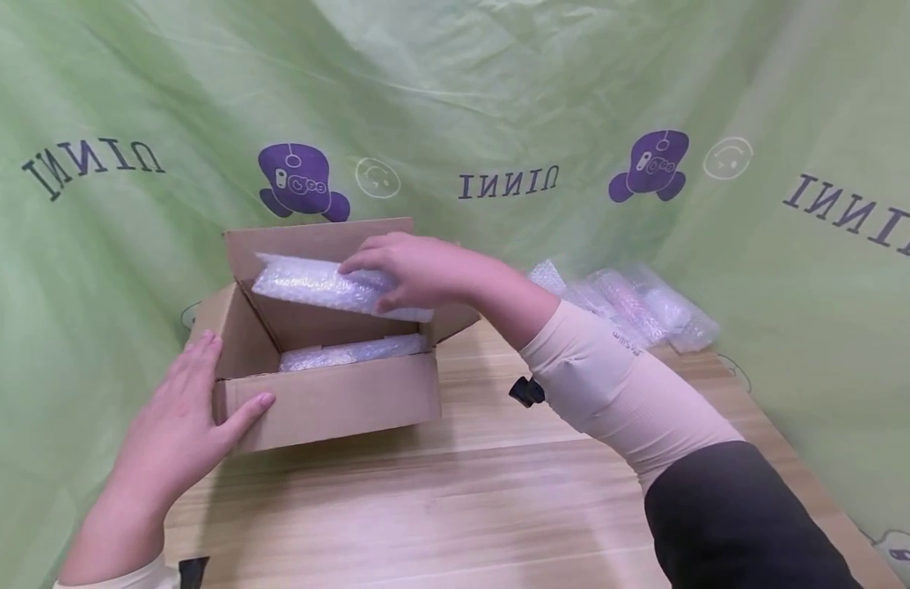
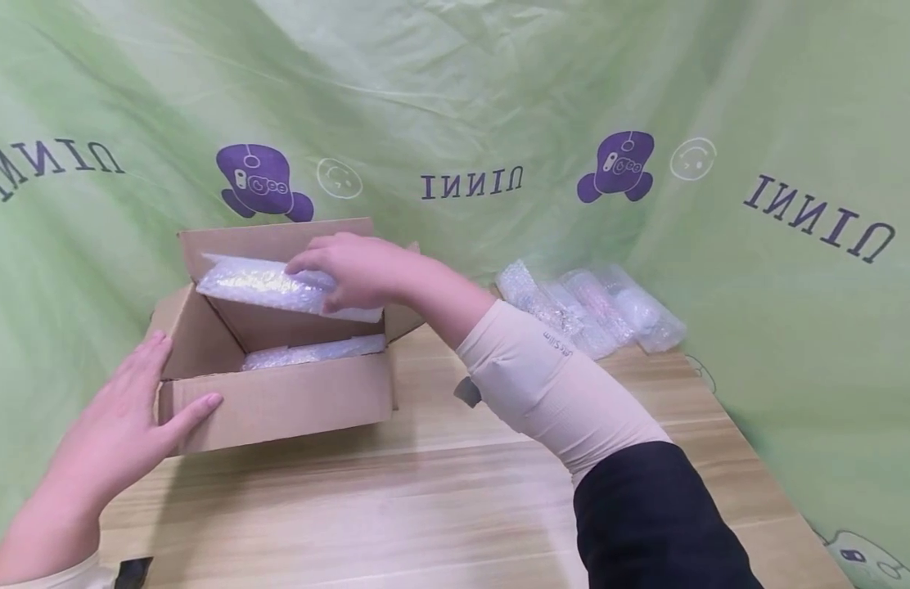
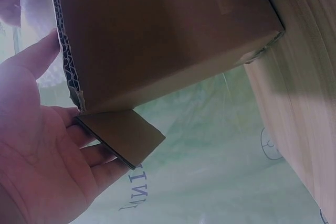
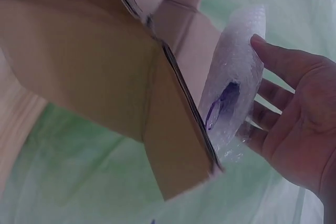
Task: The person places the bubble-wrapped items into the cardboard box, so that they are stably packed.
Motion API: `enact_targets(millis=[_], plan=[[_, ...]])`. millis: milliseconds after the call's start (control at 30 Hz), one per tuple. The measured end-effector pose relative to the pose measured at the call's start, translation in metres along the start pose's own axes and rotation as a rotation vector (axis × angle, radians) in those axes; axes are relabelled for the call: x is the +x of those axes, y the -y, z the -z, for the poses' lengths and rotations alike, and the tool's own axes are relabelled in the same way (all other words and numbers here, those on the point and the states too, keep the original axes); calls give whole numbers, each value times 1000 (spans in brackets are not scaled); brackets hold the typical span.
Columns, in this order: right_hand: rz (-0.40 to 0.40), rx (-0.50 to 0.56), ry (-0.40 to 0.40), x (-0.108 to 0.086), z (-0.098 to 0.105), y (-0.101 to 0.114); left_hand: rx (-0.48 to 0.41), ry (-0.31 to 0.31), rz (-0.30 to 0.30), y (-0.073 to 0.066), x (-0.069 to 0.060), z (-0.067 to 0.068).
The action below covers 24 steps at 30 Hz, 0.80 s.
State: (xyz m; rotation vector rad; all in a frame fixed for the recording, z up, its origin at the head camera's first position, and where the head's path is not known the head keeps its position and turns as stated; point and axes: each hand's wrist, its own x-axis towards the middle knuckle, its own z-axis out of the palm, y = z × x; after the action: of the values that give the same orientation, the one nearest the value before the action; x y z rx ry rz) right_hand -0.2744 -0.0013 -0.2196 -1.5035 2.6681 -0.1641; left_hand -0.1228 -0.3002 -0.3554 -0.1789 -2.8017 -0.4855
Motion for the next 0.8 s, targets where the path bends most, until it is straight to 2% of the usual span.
enact_targets(millis=[233, 800], plan=[[33, 31, 53, 8, -17, 8, 3, -1, 2, -1, 0, 0], [81, -9, 121, 20, -50, 8, 0, -7, 1, -1, -1, 0]])
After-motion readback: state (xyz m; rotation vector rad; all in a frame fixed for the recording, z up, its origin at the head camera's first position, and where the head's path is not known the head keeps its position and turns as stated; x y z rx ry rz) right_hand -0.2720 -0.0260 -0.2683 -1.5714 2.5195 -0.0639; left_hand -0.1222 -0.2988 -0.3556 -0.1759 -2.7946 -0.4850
